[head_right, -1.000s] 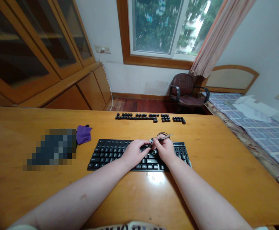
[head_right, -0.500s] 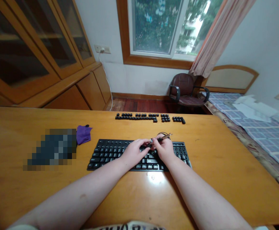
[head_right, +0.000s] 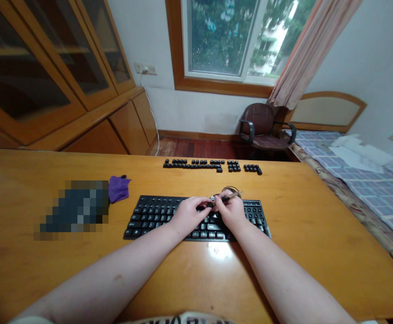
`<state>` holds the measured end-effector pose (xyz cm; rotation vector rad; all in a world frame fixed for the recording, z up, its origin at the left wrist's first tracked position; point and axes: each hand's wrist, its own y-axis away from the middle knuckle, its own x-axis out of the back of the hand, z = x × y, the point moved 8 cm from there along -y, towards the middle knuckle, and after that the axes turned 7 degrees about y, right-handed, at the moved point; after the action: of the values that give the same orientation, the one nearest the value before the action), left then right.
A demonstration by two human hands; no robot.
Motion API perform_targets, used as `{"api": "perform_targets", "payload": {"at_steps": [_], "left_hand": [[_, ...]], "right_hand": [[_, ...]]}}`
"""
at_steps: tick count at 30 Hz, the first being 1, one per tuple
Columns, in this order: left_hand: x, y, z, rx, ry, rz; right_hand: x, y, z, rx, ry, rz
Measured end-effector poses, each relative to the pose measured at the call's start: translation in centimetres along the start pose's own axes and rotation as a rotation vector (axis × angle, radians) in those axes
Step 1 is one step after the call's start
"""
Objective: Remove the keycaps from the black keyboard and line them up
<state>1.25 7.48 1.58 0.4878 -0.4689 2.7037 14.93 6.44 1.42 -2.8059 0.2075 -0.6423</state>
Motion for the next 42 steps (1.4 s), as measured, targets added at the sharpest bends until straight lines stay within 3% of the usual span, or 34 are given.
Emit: {"api": "perform_targets", "payload": {"at_steps": [6,11,21,27,32,38,42], "left_hand": [[0.5,-0.3,0.5,-0.067,0.069,-0.002],[0.8,-0.4,0.4,-0.036,0.149,0.005],[0.2,-0.9,-1.6,0.16,0.355,-0.011],[0.8,-1.2,-2.7,0.235,0.478,0.109],[1.0,-1.3,-3.1,0.259,0.591,0.161],[0.2,-1.3,-3.2,0.253,0.648,0.105],[-0.2,-1.3,-3.3,0.244,0.672,0.079]], "right_hand": [[-0.1,0.0,-0.1,0.016,-0.167,-0.019],[-0.1,0.1,-0.4,0.046,-0.199,-0.016],[0.1,0.3,-1.9,0.238,-0.001,-0.049],[-0.2,0.5,-2.7,0.311,0.077,-0.103],[0.7,0.6,-3.3,0.384,0.238,0.05],[-0.7,0.6,-3.7,0.456,0.36,-0.066],[-0.7,0.6,-3.7,0.443,0.392,-0.043]]}}
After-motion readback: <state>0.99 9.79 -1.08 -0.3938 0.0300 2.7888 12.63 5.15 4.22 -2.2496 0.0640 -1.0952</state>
